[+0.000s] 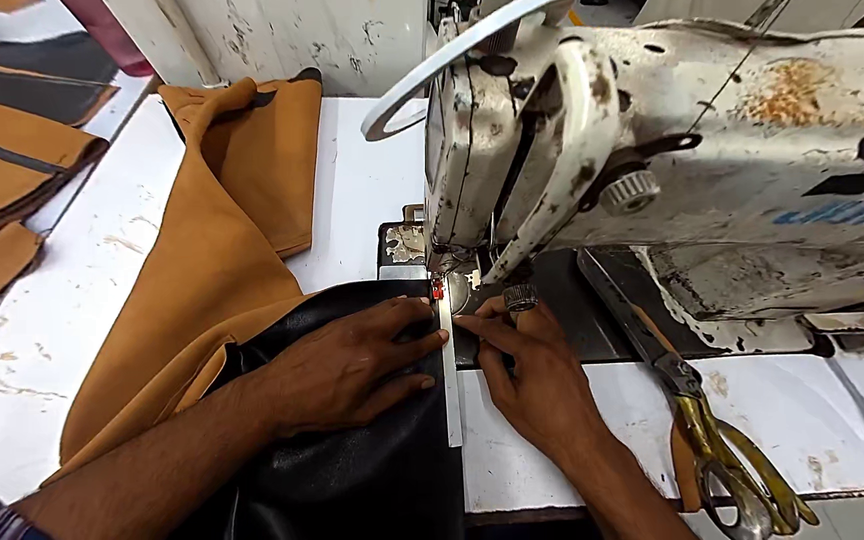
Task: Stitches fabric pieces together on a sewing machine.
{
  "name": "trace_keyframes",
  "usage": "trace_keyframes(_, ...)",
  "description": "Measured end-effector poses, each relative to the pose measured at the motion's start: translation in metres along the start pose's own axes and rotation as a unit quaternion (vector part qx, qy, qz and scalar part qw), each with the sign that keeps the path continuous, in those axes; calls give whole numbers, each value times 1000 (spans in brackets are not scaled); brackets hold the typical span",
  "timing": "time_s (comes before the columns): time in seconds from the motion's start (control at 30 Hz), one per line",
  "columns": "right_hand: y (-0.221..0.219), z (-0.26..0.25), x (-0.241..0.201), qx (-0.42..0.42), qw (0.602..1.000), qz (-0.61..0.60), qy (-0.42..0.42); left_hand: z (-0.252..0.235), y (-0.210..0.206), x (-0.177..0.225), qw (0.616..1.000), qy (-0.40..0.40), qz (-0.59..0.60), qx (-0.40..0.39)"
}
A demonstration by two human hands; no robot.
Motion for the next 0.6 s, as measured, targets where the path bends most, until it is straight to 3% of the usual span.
trace_keyframes(0.6, -7, 7, -2, 15, 999, 45, 24, -7, 2, -9, 1000, 20, 7, 4)
Point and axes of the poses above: each hand's wrist, its own z-axis away from the middle knuckle, its own y-axis out of the back of the hand, x = y × z, the point moved 10 cm from there along -z, towards the middle knuckle, and after that the axes turned 4 degrees about -x, right-handed, at the moved point
